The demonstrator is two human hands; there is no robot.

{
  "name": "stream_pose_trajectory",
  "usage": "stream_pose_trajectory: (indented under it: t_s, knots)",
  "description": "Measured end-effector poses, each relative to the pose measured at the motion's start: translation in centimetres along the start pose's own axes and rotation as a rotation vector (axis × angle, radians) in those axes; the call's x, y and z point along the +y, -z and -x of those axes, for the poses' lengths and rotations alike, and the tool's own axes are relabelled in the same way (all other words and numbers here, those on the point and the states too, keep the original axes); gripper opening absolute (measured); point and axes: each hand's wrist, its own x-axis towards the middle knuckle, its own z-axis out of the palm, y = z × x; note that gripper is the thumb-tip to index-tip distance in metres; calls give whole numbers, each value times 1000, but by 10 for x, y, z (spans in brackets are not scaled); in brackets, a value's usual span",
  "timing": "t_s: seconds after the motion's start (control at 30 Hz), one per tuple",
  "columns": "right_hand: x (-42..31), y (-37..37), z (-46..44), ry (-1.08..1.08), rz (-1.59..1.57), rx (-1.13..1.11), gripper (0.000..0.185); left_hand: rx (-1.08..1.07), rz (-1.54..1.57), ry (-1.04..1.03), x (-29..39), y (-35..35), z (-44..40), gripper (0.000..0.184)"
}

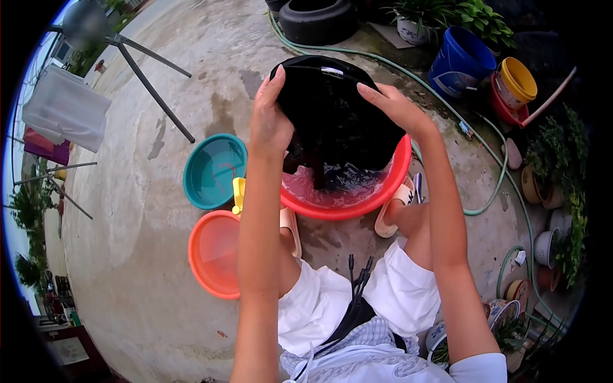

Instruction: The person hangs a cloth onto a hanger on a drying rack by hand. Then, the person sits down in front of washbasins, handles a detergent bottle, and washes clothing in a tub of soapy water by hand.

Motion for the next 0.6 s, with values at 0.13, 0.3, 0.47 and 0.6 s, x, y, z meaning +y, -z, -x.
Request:
stream_pose_trajectory:
  t_s: [0.13, 0.3, 0.47, 0.6]
  knots:
    - [12, -15, 0, 220, 59, -128, 51, 24, -3, -15, 2, -11, 3, 16]
    - [23, -4, -12, 97, 214, 34, 30, 44, -188, -39, 3, -8, 2, 19]
    - [15, 1, -7, 97, 16, 128, 19, 109, -398, 34, 13, 0, 1, 21]
    - [13, -3, -8, 113, -126, 198, 24, 175, -580, 91, 12, 6, 1, 23]
